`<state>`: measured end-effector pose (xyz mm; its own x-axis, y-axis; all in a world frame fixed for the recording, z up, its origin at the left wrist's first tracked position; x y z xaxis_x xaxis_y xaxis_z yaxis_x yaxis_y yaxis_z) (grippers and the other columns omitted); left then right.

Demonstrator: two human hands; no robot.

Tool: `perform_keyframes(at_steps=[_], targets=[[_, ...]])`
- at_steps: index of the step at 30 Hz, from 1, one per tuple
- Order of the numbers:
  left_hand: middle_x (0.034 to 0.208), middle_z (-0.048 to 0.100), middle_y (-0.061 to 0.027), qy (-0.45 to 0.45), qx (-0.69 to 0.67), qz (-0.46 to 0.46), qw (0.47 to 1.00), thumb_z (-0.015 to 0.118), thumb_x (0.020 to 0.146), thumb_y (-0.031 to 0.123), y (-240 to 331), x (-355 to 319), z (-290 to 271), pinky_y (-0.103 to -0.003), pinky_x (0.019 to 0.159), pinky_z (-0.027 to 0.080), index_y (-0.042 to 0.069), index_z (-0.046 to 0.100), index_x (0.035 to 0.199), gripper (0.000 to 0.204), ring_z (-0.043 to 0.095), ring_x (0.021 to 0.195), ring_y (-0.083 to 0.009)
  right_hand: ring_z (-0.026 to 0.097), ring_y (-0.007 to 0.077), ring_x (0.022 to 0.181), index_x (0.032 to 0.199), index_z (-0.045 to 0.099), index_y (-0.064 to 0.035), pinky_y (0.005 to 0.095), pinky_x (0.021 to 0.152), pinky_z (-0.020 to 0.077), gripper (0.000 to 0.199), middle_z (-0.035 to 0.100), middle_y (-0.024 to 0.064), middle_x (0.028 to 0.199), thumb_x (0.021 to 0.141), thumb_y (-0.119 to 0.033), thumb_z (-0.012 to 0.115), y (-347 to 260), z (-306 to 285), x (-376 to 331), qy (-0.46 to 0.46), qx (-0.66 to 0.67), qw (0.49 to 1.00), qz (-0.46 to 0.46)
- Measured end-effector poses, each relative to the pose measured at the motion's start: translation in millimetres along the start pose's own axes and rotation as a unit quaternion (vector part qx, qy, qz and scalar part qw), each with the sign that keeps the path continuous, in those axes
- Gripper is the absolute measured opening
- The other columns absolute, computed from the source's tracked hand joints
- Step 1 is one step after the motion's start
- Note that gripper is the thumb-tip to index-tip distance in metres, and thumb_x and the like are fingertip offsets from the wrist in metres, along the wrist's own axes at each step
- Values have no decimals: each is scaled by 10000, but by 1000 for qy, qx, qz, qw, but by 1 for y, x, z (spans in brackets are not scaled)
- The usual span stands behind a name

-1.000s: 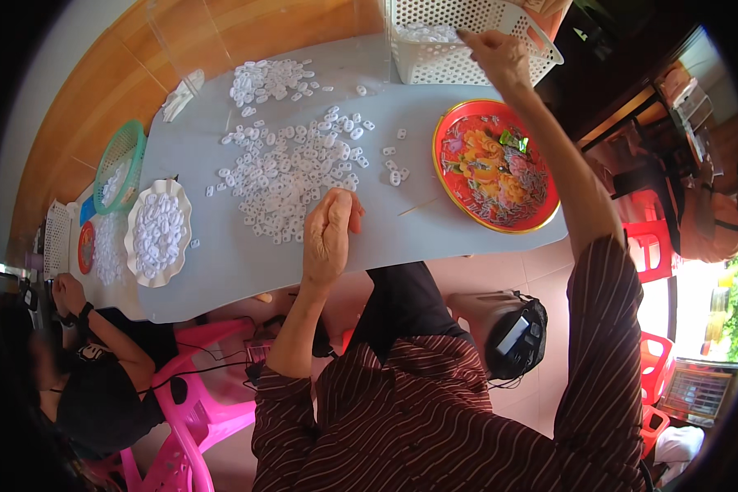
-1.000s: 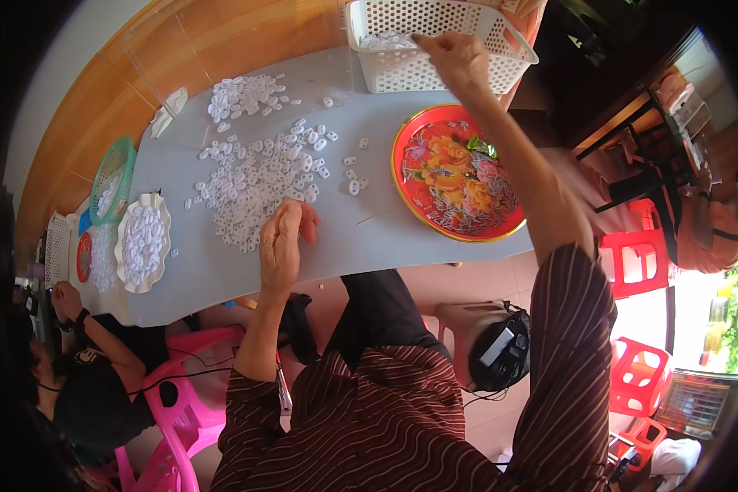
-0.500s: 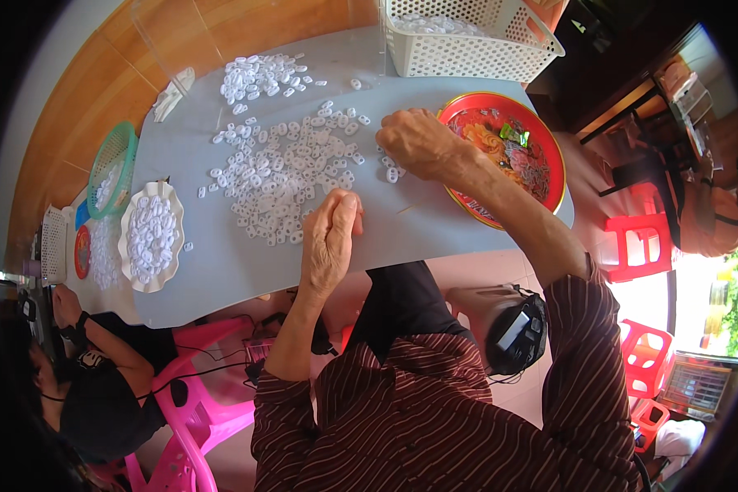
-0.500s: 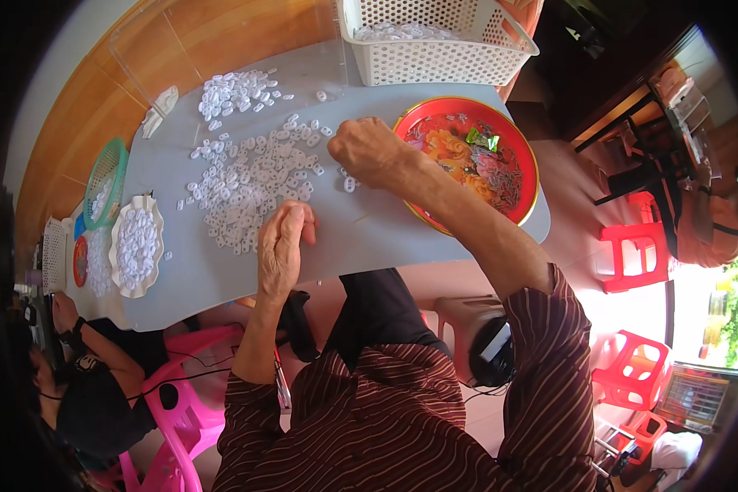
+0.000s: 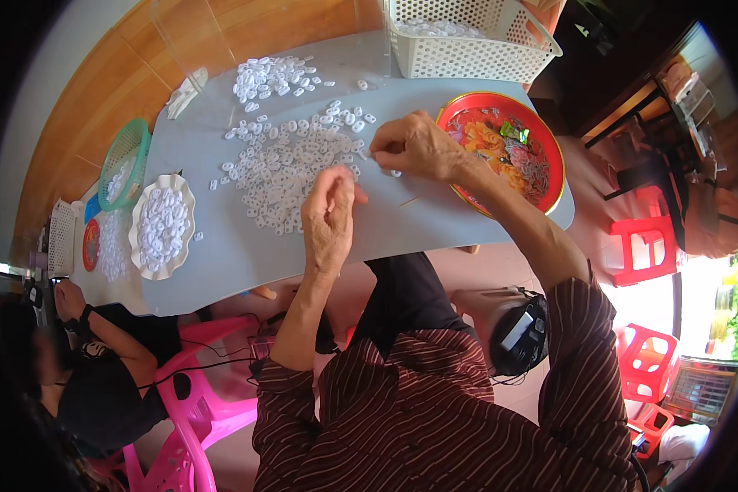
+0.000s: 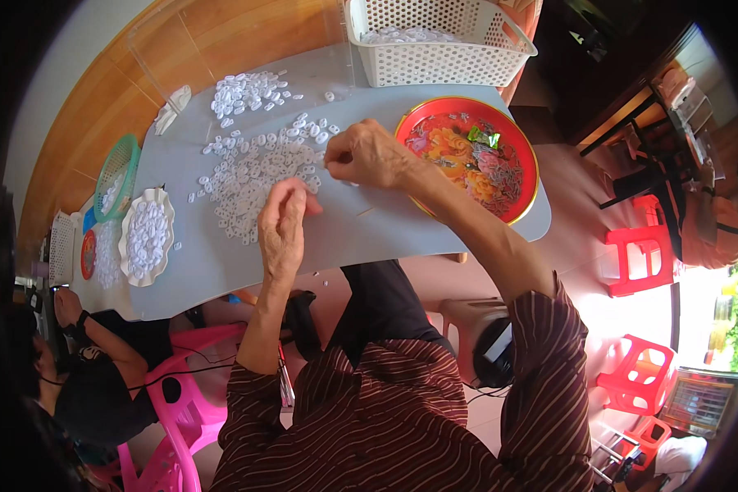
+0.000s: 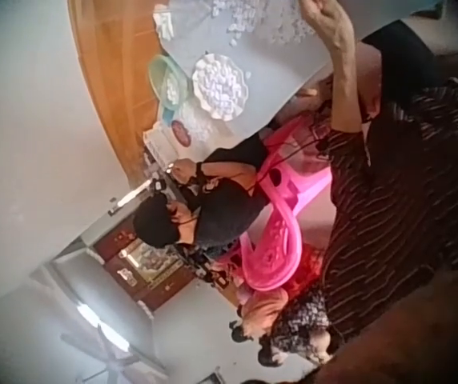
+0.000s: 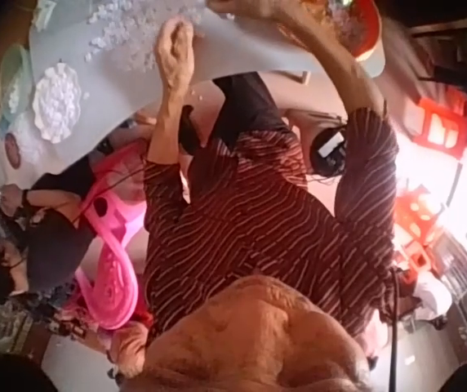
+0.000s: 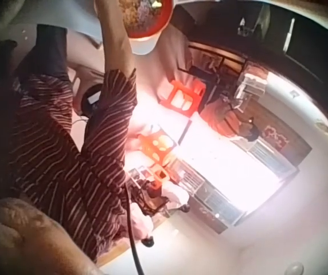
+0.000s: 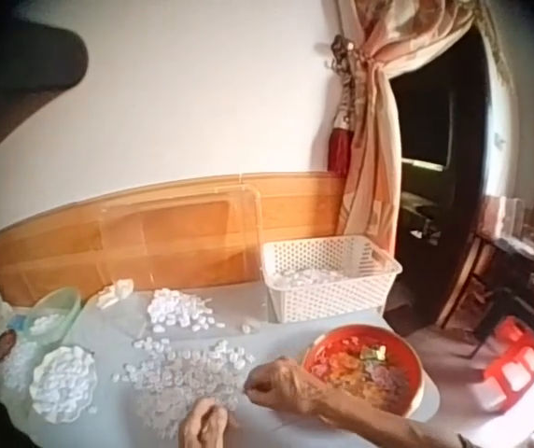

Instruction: Assembling small white plastic components by inserting small colored pieces manually.

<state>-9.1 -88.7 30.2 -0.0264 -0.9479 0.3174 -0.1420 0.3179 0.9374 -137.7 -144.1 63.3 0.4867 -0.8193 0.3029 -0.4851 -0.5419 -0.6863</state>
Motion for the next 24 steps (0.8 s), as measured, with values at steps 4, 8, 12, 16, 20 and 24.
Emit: perform_keyframes(at_steps=[4, 8, 12, 16, 20, 24], targets=[[742, 591, -50, -10, -55, -30, 998, 514, 927, 193, 0, 2, 5, -238, 662, 432, 3, 546, 1017, 213, 541, 696, -95, 611, 167, 571, 819, 683, -16, 303, 577, 486, 136, 642, 122, 658, 726, -78, 605, -17, 14, -14, -49, 70, 996, 37], [769, 610, -57, -39, -47, -39, 997, 524, 917, 158, -7, -2, 9, -239, 684, 452, -5, 559, 1001, 186, 586, 727, -104, 587, 120, 597, 855, 678, -1, 282, 582, 480, 149, 635, 87, 655, 766, -102, 615, -5, 19, -29, -64, 128, 983, 117], [773, 615, -54, -28, -79, -45, 995, 543, 902, 115, -10, -5, 9, -233, 654, 457, -11, 568, 982, 152, 589, 689, -98, 573, 103, 634, 913, 676, 0, 276, 591, 476, 173, 641, 63, 701, 810, -124, 614, -1, 24, -36, -64, 189, 972, 126], [772, 613, -52, -5, -115, -61, 991, 548, 897, 100, -13, -6, 9, -229, 638, 456, -12, 575, 968, 136, 587, 682, -99, 540, 69, 612, 963, 658, -4, 239, 554, 442, 176, 618, 20, 686, 843, -128, 625, 2, 21, -40, -17, 254, 956, 146], [756, 605, -48, -12, -103, -47, 993, 536, 904, 115, -7, -9, 14, -230, 651, 451, -18, 579, 960, 151, 579, 680, -102, 554, 75, 633, 941, 652, -1, 245, 576, 464, 153, 625, 26, 705, 835, -109, 632, -4, 19, -41, -24, 221, 965, 137], [710, 579, -56, -28, -234, -166, 958, 481, 935, 209, -23, -12, 26, -266, 644, 437, -11, 586, 873, 251, 544, 664, -134, 589, 119, 634, 887, 639, 2, 270, 593, 484, 116, 640, 59, 716, 785, -51, 651, -20, -2, -45, 65, 123, 990, 19]])
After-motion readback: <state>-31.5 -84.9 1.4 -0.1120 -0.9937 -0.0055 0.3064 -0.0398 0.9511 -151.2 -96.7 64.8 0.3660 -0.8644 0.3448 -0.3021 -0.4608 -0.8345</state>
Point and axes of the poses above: each hand's wrist, its own x-axis towards the middle knuckle, its own z-axis out of the palm, y = z × x, the point moved 10 cm from there along x, towards the middle knuckle
